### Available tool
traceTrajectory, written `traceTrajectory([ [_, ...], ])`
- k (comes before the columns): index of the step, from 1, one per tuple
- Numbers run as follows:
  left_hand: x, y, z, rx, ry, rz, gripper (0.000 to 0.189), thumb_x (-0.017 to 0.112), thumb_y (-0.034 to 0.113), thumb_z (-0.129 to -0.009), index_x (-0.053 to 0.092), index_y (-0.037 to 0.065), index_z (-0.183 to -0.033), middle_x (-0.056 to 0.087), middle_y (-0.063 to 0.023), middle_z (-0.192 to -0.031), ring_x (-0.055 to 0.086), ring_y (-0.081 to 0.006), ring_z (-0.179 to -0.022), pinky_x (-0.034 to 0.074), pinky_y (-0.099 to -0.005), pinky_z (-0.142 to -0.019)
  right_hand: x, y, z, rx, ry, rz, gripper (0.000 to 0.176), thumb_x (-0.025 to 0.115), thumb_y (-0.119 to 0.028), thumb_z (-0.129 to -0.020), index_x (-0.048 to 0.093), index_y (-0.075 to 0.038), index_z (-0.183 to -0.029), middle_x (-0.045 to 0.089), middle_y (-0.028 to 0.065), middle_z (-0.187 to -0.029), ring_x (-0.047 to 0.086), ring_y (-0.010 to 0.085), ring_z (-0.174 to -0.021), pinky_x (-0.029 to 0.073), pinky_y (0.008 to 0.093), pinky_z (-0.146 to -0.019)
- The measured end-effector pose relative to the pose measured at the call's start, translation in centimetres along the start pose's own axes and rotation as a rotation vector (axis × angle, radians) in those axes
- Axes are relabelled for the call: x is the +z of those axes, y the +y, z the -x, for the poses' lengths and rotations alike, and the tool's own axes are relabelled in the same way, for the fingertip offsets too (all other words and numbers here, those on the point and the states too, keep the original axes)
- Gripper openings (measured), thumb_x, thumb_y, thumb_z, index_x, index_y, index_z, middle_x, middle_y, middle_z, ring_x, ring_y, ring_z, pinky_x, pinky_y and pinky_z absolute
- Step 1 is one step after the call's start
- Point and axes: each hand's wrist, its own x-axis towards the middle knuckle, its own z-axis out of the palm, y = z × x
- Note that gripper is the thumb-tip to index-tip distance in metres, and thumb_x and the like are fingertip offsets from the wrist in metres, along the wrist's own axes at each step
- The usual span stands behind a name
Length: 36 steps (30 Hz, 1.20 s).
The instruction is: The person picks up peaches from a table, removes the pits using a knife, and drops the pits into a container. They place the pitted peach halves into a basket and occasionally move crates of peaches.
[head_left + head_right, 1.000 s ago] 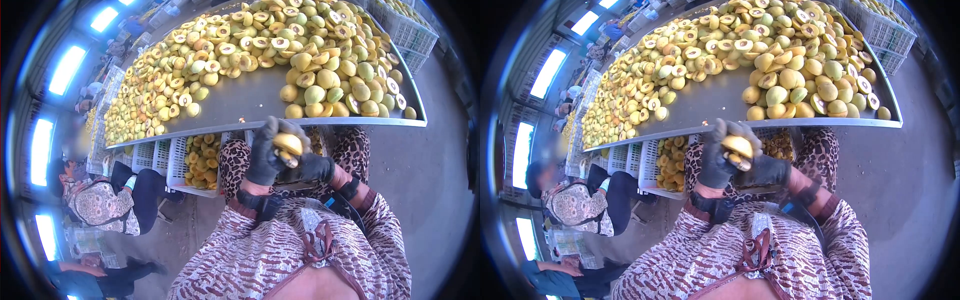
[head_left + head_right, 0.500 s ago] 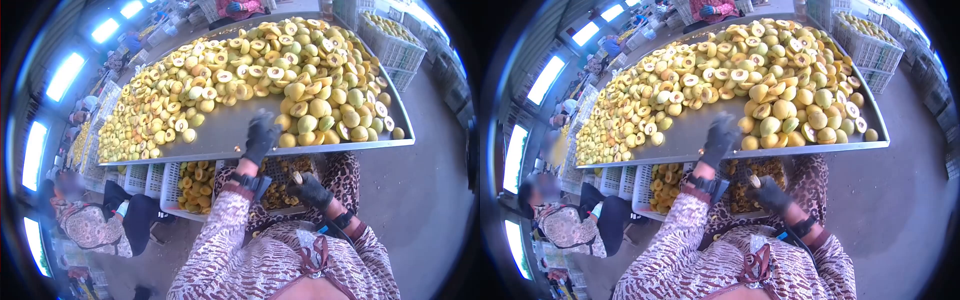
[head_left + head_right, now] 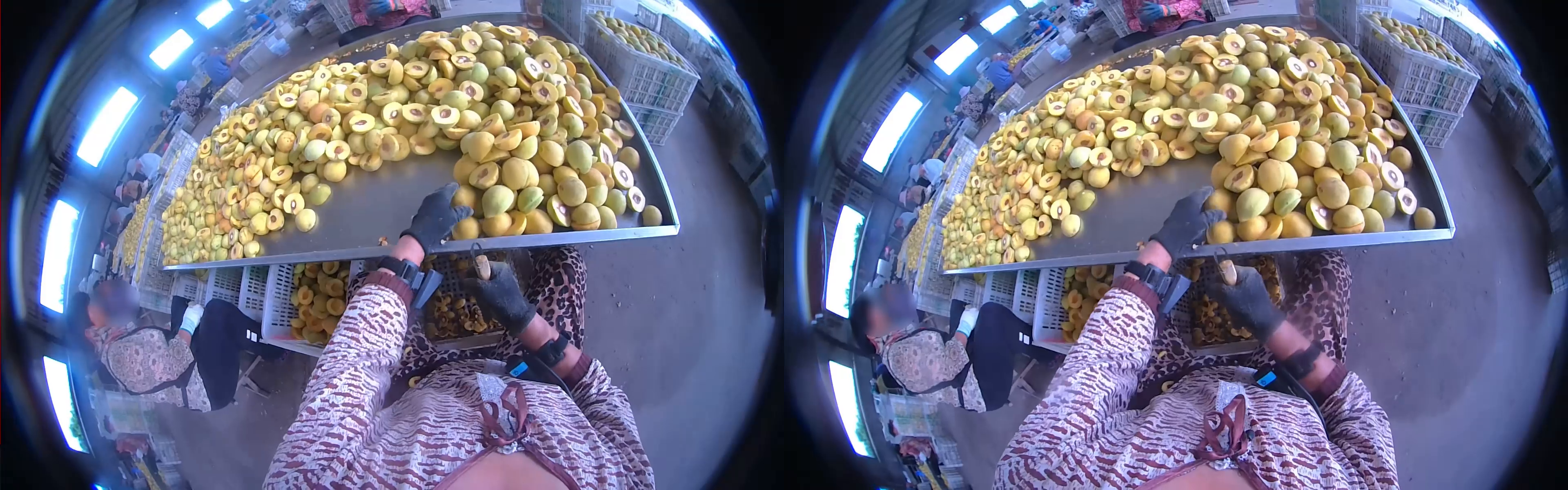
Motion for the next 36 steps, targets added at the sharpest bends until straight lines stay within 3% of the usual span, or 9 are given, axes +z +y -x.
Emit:
traceTrajectory([
  [4,0.2,0.6,-2.4,0.043,-0.122,-0.327,0.046,0.071,0.022,-0.082,0.059,-0.002,-0.12,0.066,-0.0192,-0.109,0.065,-0.0329,-0.099,0.053,-0.0416,-0.084,-1.8,0.6,1.8,-0.084,0.077,0.094,0.01,0.068,-0.01,-0.079,0.064,-0.001,-0.08,0.056,-0.0018,-0.063,0.05,0.0057,-0.057,0.042,0.0263,-0.052],
  [7,-2.3,0.6,-1.0,-0.248,-0.204,0.693,0.043,0.068,0.021,-0.086,0.059,-0.004,-0.12,0.066,-0.0061,-0.103,0.063,-0.0133,-0.085,0.055,-0.0267,-0.067,-2.3,-0.2,2.3,0.07,0.115,0.012,0.013,0.068,-0.009,-0.077,0.067,0.003,-0.082,0.059,-0.0002,-0.063,0.053,0.0076,-0.059,0.044,0.0267,-0.054],
  [11,-5.0,5.8,5.7,-0.446,-0.212,1.014,0.041,0.06,0.019,-0.092,0.056,-0.006,-0.125,0.065,-0.012,-0.11,0.062,-0.0175,-0.1,0.052,-0.0296,-0.088,-0.9,-1.0,1.5,-0.075,0.068,0.077,0.014,0.067,-0.01,-0.078,0.067,0.003,-0.085,0.063,0.0026,-0.068,0.056,0.0103,-0.062,0.046,0.0302,-0.058],
  [13,-3.5,7.5,7.8,-0.123,-0.05,0.832,0.041,0.059,0.023,-0.095,0.057,-0.005,-0.125,0.064,-0.0103,-0.116,0.061,-0.0166,-0.104,0.049,-0.0301,-0.093,0.9,-1.4,0.4,-0.2,0.106,-0.009,0.017,0.062,-0.011,-0.082,0.065,0.004,-0.089,0.066,0.009,-0.075,0.06,0.0147,-0.069,0.048,0.0349,-0.063],
  [16,-2.1,9.6,9.8,-0.081,0.08,0.969,0.041,0.054,0.026,-0.099,0.056,-0.004,-0.126,0.062,-0.0107,-0.12,0.057,-0.0173,-0.113,0.043,-0.0317,-0.102,0.9,-1.5,-0.3,-0.136,0.102,0.034,0.019,0.058,-0.013,-0.085,0.065,0.004,-0.089,0.065,0.0123,-0.074,0.06,0.0167,-0.069,0.048,0.0357,-0.063],
  [27,-0.4,10.7,10.5,-0.009,0.124,0.914,0.047,0.042,0.032,-0.103,0.052,-0.007,-0.128,0.058,-0.0149,-0.127,0.054,-0.0213,-0.119,0.039,-0.0349,-0.107,0.7,-0.5,0.7,-0.225,0.192,0.099,0.019,0.067,-0.014,-0.084,0.067,0.003,-0.091,0.067,0.0061,-0.074,0.061,0.0128,-0.066,0.049,0.0311,-0.059],
  [30,-0.5,10.8,11.0,0.1,0.173,0.853,0.047,0.041,0.032,-0.102,0.052,-0.007,-0.127,0.057,-0.0157,-0.127,0.055,-0.0218,-0.117,0.04,-0.0349,-0.106,0.8,-1.0,1.3,-0.205,0.027,0.055,0.02,0.068,-0.015,-0.085,0.067,0.004,-0.091,0.068,0.0064,-0.076,0.061,0.0122,-0.067,0.049,0.0308,-0.06],
  [32,-0.3,10.8,11.5,-0.007,0.111,1.084,0.045,0.036,0.028,-0.104,0.052,-0.006,-0.129,0.058,-0.0146,-0.126,0.056,-0.022,-0.116,0.042,-0.0354,-0.104,1.2,-0.2,1.2,-0.203,0.041,0.091,0.018,0.065,-0.015,-0.084,0.066,0.003,-0.089,0.066,0.0222,-0.075,0.069,0.0272,-0.071,0.05,0.038,-0.063],
  [36,0.6,9.9,12.0,-0.015,0.12,1.05,0.042,0.034,0.028,-0.105,0.056,-0.004,-0.122,0.059,-0.0142,-0.12,0.058,-0.0216,-0.11,0.046,-0.0345,-0.1,1.2,0.3,1.2,-0.255,0.085,0.173,0.018,0.065,-0.016,-0.085,0.066,0.001,-0.091,0.065,0.0239,-0.076,0.069,0.0345,-0.075,0.05,0.0406,-0.063],
])
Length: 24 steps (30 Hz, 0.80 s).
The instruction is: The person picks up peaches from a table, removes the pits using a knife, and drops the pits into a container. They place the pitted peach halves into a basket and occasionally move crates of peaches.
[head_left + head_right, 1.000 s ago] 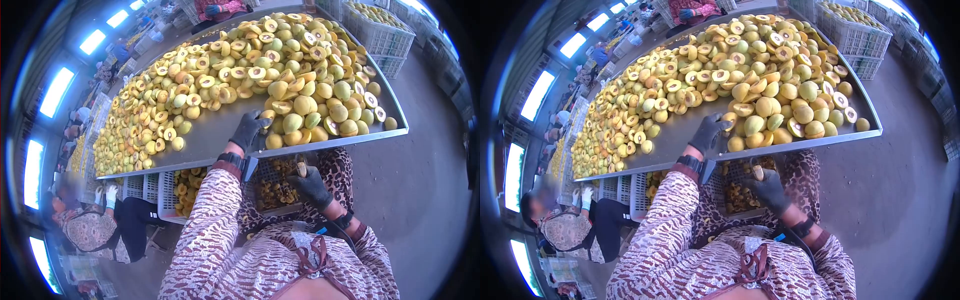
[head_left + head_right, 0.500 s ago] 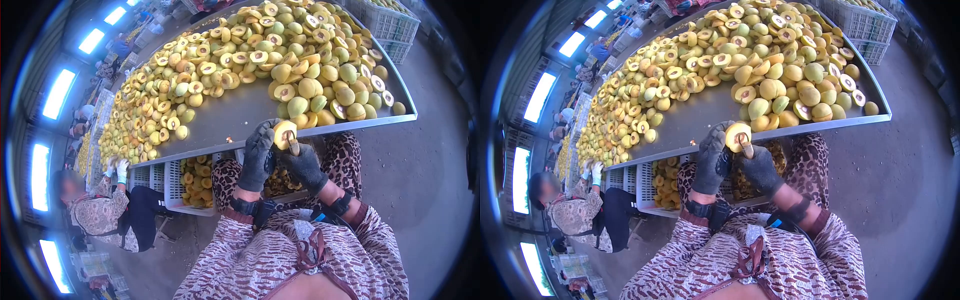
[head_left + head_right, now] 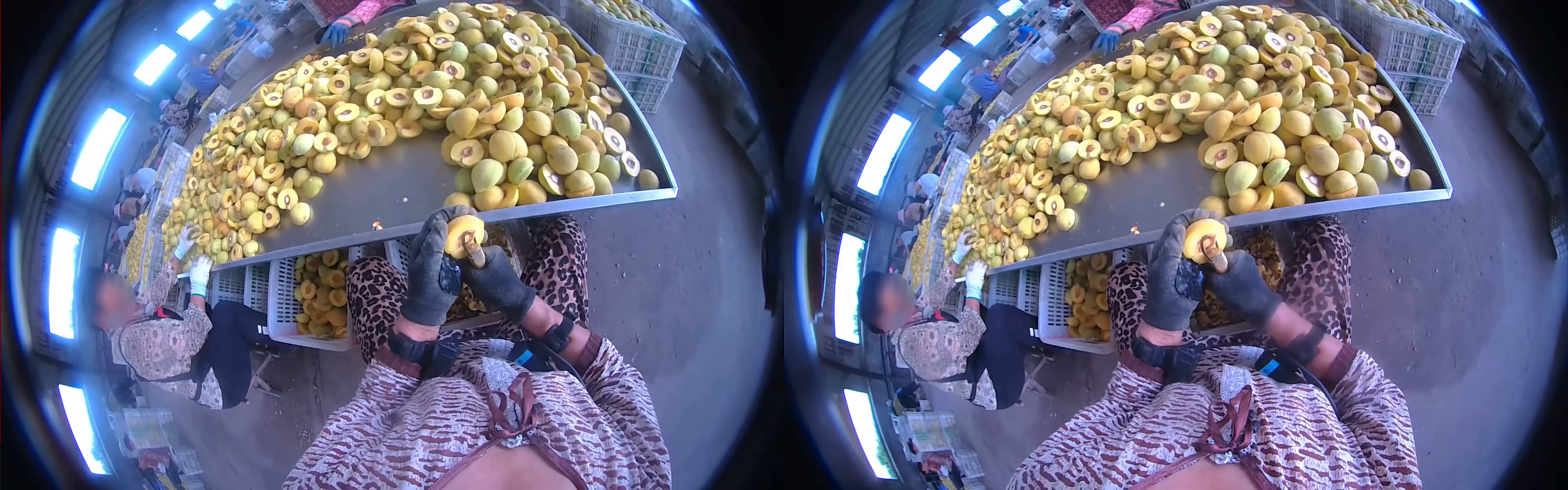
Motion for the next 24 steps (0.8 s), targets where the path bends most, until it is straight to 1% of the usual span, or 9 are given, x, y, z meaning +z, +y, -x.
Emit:
traceTrajectory([
  [5,0.9,0.5,0.4,-0.081,0.008,0.259,0.04,0.039,0.034,-0.105,0.058,-0.001,-0.103,0.063,-0.017,-0.103,0.063,-0.0238,-0.093,0.053,-0.0359,-0.088,-0.3,1.2,0.3,-0.144,-0.024,0.226,0.02,0.062,-0.019,-0.087,0.067,0.0,-0.089,0.064,0.0248,-0.078,0.065,0.0414,-0.079,0.051,0.0436,-0.064],
  [9,1.3,0.9,0.1,0.005,0.028,0.065,0.036,0.044,0.032,-0.104,0.058,-0.001,-0.1,0.064,-0.0156,-0.099,0.064,-0.0223,-0.089,0.054,-0.0348,-0.083,0.6,1.9,0.4,-0.155,-0.013,0.19,0.021,0.063,-0.021,-0.089,0.066,0.0,-0.092,0.069,0.0206,-0.081,0.069,0.036,-0.08,0.052,0.0417,-0.067],
  [11,1.7,1.6,-0.1,0.103,0.035,-0.128,0.037,0.044,0.028,-0.104,0.065,-0.002,-0.094,0.068,-0.0105,-0.091,0.065,-0.0186,-0.088,0.052,-0.0324,-0.083,1.5,2.1,0.5,-0.038,-0.093,-0.261,0.023,0.063,-0.02,-0.091,0.063,0.0,-0.104,0.07,0.0114,-0.09,0.068,0.0234,-0.085,0.052,0.0375,-0.073],
  [15,2.2,2.3,0.1,0.132,0.084,-0.325,0.024,0.054,0.014,-0.096,0.067,-0.002,-0.085,0.07,-0.0099,-0.086,0.066,-0.0188,-0.079,0.053,-0.033,-0.078,-0.2,-3.0,1.4,-0.027,-0.28,-0.405,0.032,0.062,-0.021,-0.094,0.056,-0.001,-0.117,0.064,0.0051,-0.1,0.06,0.0133,-0.091,0.052,0.0316,-0.076],
  [17,2.4,3.1,0.4,0.253,0.028,-0.497,0.022,0.054,0.012,-0.095,0.067,-0.002,-0.084,0.07,-0.0096,-0.084,0.066,-0.0184,-0.078,0.053,-0.0332,-0.076,-1.8,-4.8,2.1,0.388,-0.564,-0.726,0.037,0.062,-0.021,-0.094,0.05,-0.002,-0.123,0.061,0.0058,-0.102,0.059,0.0114,-0.087,0.051,0.0284,-0.074],
  [18,2.5,3.6,0.5,0.379,-0.016,-0.663,0.02,0.054,0.01,-0.093,0.066,-0.002,-0.083,0.07,-0.0092,-0.082,0.066,-0.0181,-0.076,0.053,-0.0334,-0.075,-1.9,-4.0,2.0,0.38,-0.546,-0.734,0.037,0.062,-0.021,-0.094,0.05,-0.002,-0.123,0.061,0.0058,-0.102,0.059,0.0114,-0.087,0.051,0.0284,-0.074],
  [20,2.8,4.1,0.7,0.378,-0.048,-0.635,0.027,0.054,0.019,-0.097,0.065,-0.001,-0.082,0.068,-0.0108,-0.081,0.066,-0.0204,-0.075,0.054,-0.0344,-0.073,-1.8,-1.5,1.5,-0.02,-0.716,-0.389,0.04,0.066,-0.017,-0.09,0.049,-0.002,-0.123,0.06,0.0063,-0.101,0.059,0.0114,-0.085,0.051,0.0274,-0.073],
  [22,2.9,4.7,1.4,0.033,-0.087,0.091,0.037,0.051,0.031,-0.1,0.062,0.0,-0.082,0.065,-0.0137,-0.081,0.065,-0.0243,-0.074,0.054,-0.0348,-0.072,-1.6,-1.1,1.3,0.037,-0.743,-0.394,0.039,0.068,-0.013,-0.087,0.051,-0.002,-0.12,0.06,0.0048,-0.099,0.057,0.0106,-0.083,0.05,0.0271,-0.071],
  [24,2.3,4.8,1.4,0.043,-0.098,0.014,0.045,0.045,0.041,-0.102,0.058,0.003,-0.082,0.063,-0.0151,-0.081,0.064,-0.0256,-0.073,0.054,-0.0354,-0.07,-0.6,-0.9,0.8,-0.495,-0.617,-0.154,0.037,0.067,-0.011,-0.085,0.053,-0.003,-0.118,0.059,0.0033,-0.1,0.056,0.0096,-0.082,0.05,0.0274,-0.07],
])
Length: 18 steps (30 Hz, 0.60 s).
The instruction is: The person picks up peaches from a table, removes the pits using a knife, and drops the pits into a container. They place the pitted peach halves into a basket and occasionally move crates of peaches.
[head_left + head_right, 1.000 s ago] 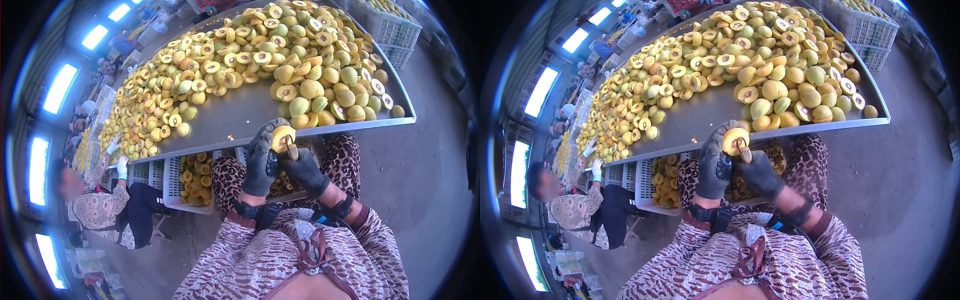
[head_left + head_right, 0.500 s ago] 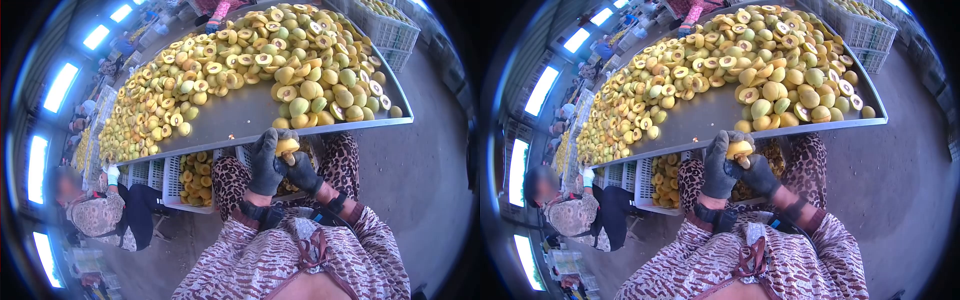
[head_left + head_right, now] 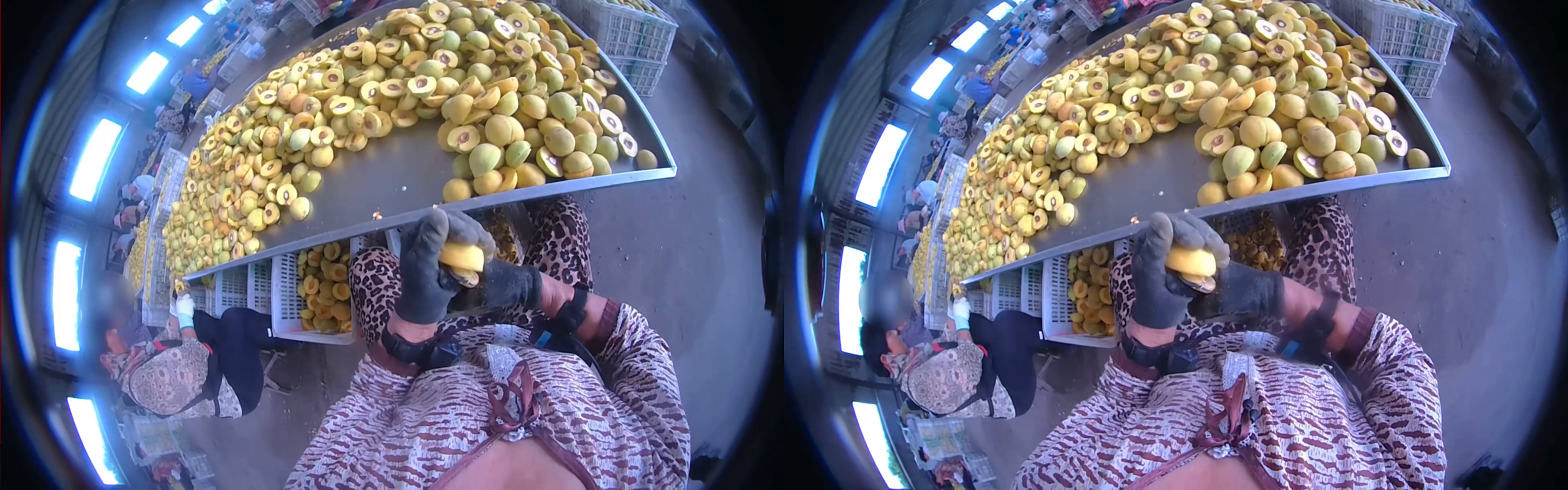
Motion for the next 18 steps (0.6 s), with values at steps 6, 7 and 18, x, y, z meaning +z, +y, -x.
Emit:
traceTrajectory([
  [6,-10.9,1.7,0.9,0.06,0.365,0.27,0.047,0.043,0.047,-0.102,0.06,0.006,-0.085,0.064,-0.0139,-0.08,0.063,-0.0238,-0.075,0.054,-0.033,-0.07,1.3,-0.5,-1.3,0.11,0.049,0.12,0.021,0.079,-0.013,-0.074,0.061,-0.006,-0.082,0.062,0.0112,-0.071,0.062,0.0316,-0.063,0.047,0.0368,-0.059],
  [7,-13.5,1.8,1.6,0.035,0.618,-0.004,0.046,0.045,0.044,-0.102,0.062,0.003,-0.088,0.064,-0.0135,-0.08,0.063,-0.0234,-0.075,0.053,-0.0325,-0.071,0.9,-0.1,-0.9,0.123,0.083,0.158,0.023,0.08,-0.013,-0.072,0.06,-0.006,-0.082,0.061,0.0116,-0.069,0.062,0.0326,-0.062,0.046,0.0374,-0.058],
  [18,-12.7,-5.8,-13.1,-0.41,0.312,-0.343,0.04,0.069,0.039,-0.087,0.065,0.002,-0.1,0.061,-0.0051,-0.077,0.061,-0.0135,-0.065,0.05,-0.0287,-0.055,-1.2,3.8,4.3,0.628,0.055,0.78,0.015,0.068,-0.022,-0.069,0.068,-0.008,-0.071,0.065,0.0175,-0.068,0.066,0.0378,-0.068,0.053,0.0474,-0.062],
])
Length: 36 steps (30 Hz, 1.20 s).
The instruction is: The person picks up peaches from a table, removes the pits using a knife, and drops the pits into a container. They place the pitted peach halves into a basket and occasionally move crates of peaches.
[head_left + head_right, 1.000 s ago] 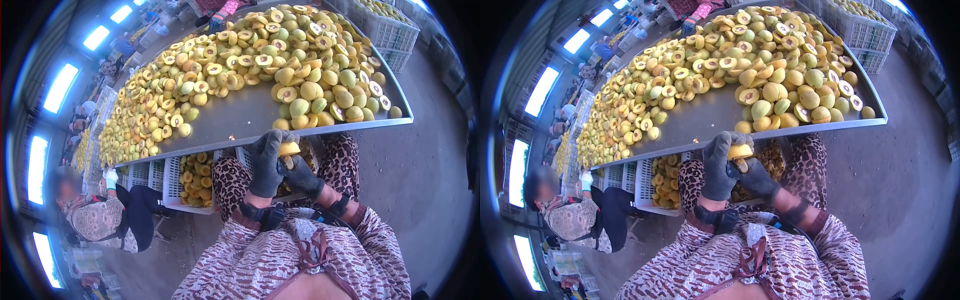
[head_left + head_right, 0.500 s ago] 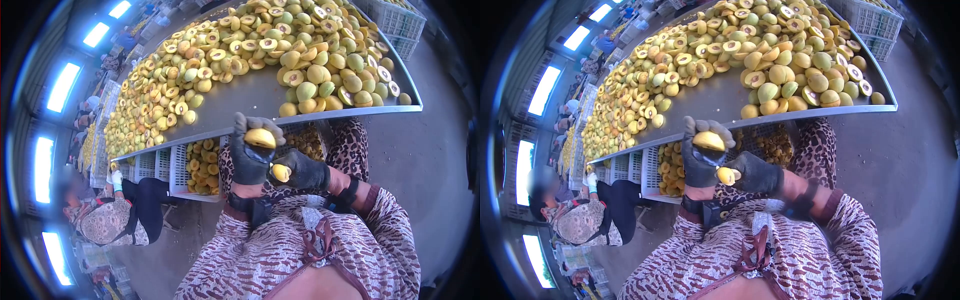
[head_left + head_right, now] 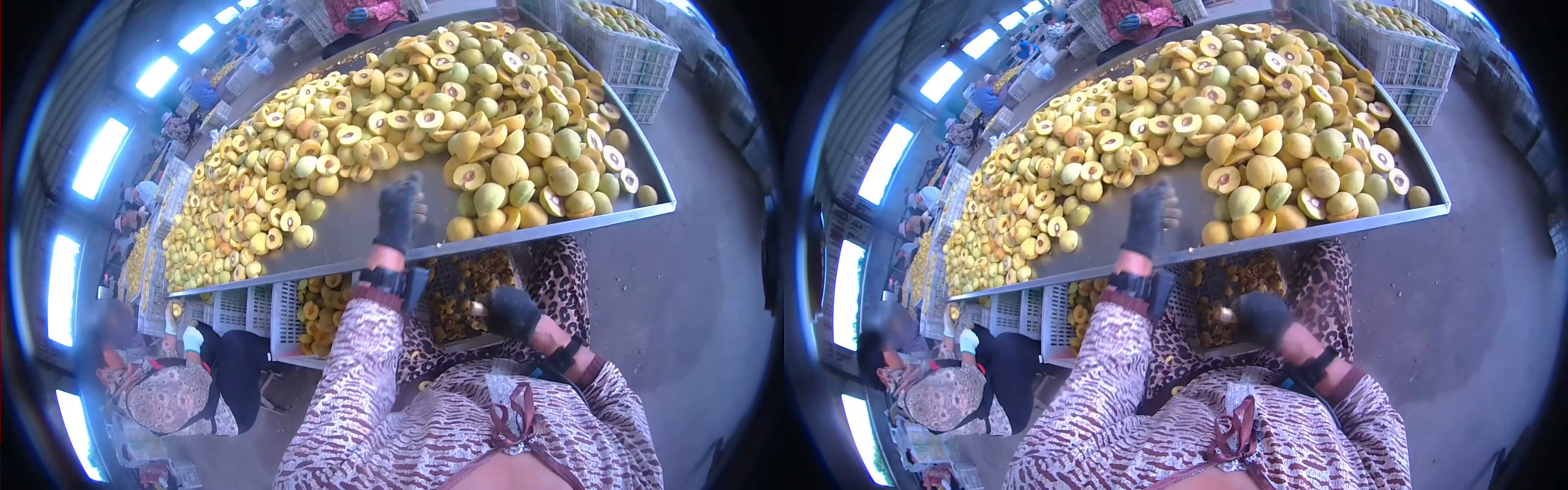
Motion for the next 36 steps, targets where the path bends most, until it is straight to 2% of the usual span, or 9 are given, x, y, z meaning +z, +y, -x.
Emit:
traceTrajectory([
  [1,1.5,-0.8,-2.7,-0.144,-0.169,0.002,0.046,0.072,0.041,-0.084,0.064,0.0,-0.101,0.065,-0.0094,-0.078,0.065,-0.0192,-0.068,0.053,-0.0329,-0.059,0.2,0.1,0.4,0.04,-0.029,-0.008,0.013,0.066,-0.02,-0.072,0.067,-0.007,-0.071,0.064,0.0186,-0.067,0.065,0.0379,-0.066,0.052,0.0475,-0.061],
  [4,10.0,-1.7,-4.3,0.114,0.212,-0.759,0.055,0.082,0.04,-0.071,0.065,-0.007,-0.094,0.066,-0.0316,-0.097,0.066,-0.0449,-0.09,0.052,-0.0439,-0.084,-2.0,-1.1,1.8,0.097,0.033,0.018,0.012,0.064,-0.018,-0.074,0.067,-0.006,-0.074,0.064,0.02,-0.068,0.065,0.0383,-0.066,0.052,0.0473,-0.062],
  [6,10.3,-5.1,-6.2,0.337,0.411,-0.613,0.044,0.08,0.034,-0.074,0.067,-0.005,-0.088,0.069,-0.0225,-0.085,0.067,-0.0354,-0.074,0.054,-0.0403,-0.07,-2.3,-0.6,1.9,0.102,0.083,0.037,0.011,0.063,-0.015,-0.079,0.065,-0.004,-0.076,0.064,0.0187,-0.067,0.064,0.0378,-0.064,0.051,0.0435,-0.059],
  [9,6.2,-1.0,-1.1,0.053,0.042,0.073,0.024,0.072,0.018,-0.08,0.067,0.0,-0.094,0.064,-0.003,-0.074,0.048,-0.0082,-0.05,0.039,-0.0223,-0.047,-4.5,-1.7,1.1,0.074,0.44,-0.624,0.012,0.067,-0.008,-0.08,0.06,0.0,-0.076,0.055,0.0041,-0.06,0.051,0.0081,-0.059,0.044,0.0298,-0.054],
  [14,3.0,1.1,8.6,0.084,-0.142,0.381,0.03,0.056,0.021,-0.093,0.058,-0.004,-0.111,0.067,-0.0103,-0.093,0.067,-0.0192,-0.083,0.056,-0.0294,-0.075,-5.0,-4.7,-2.6,0.065,0.354,-0.741,0.016,0.066,-0.014,-0.082,0.06,0.001,-0.082,0.059,0.016,-0.066,0.055,0.0188,-0.057,0.046,0.0353,-0.058],
  [17,3.6,1.3,12.7,0.128,-0.172,0.492,0.031,0.052,0.018,-0.095,0.055,-0.004,-0.116,0.064,-0.0162,-0.105,0.064,-0.0254,-0.1,0.052,-0.0347,-0.09,-3.7,-6.4,-4.4,-0.026,0.406,-0.742,0.016,0.062,-0.015,-0.085,0.062,0.001,-0.088,0.061,0.0213,-0.071,0.058,0.0329,-0.06,0.047,0.0409,-0.061],
  [19,4.3,0.8,14.2,0.192,-0.124,0.598,0.033,0.05,0.022,-0.099,0.052,-0.004,-0.119,0.06,-0.02,-0.114,0.06,-0.029,-0.11,0.046,-0.0383,-0.099,-2.7,-5.8,-5.2,0.028,0.375,-0.641,0.016,0.064,-0.014,-0.083,0.064,0.001,-0.089,0.063,0.0157,-0.071,0.059,0.0247,-0.062,0.048,0.038,-0.06],
  [23,3.5,-2.6,13.4,0.476,0.015,-0.065,0.039,0.041,0.032,-0.105,0.052,-0.002,-0.119,0.061,-0.0178,-0.113,0.062,-0.0265,-0.104,0.049,-0.0366,-0.096,-2.3,-5.5,-4.6,0.116,0.301,-0.735,0.02,0.064,-0.013,-0.084,0.065,0.003,-0.094,0.066,0.0114,-0.072,0.063,0.016,-0.066,0.05,0.0334,-0.061],
  [36,5.8,-0.2,13.7,0.307,-0.011,0.51,0.039,0.043,0.033,-0.104,0.057,-0.003,-0.105,0.063,-0.0137,-0.097,0.066,-0.0278,-0.088,0.057,-0.0389,-0.079,-3.3,-6.9,-4.0,-0.104,0.403,-0.596,0.021,0.066,-0.018,-0.089,0.067,0.0,-0.1,0.07,0.017,-0.082,0.069,0.0269,-0.075,0.052,0.0368,-0.068],
])
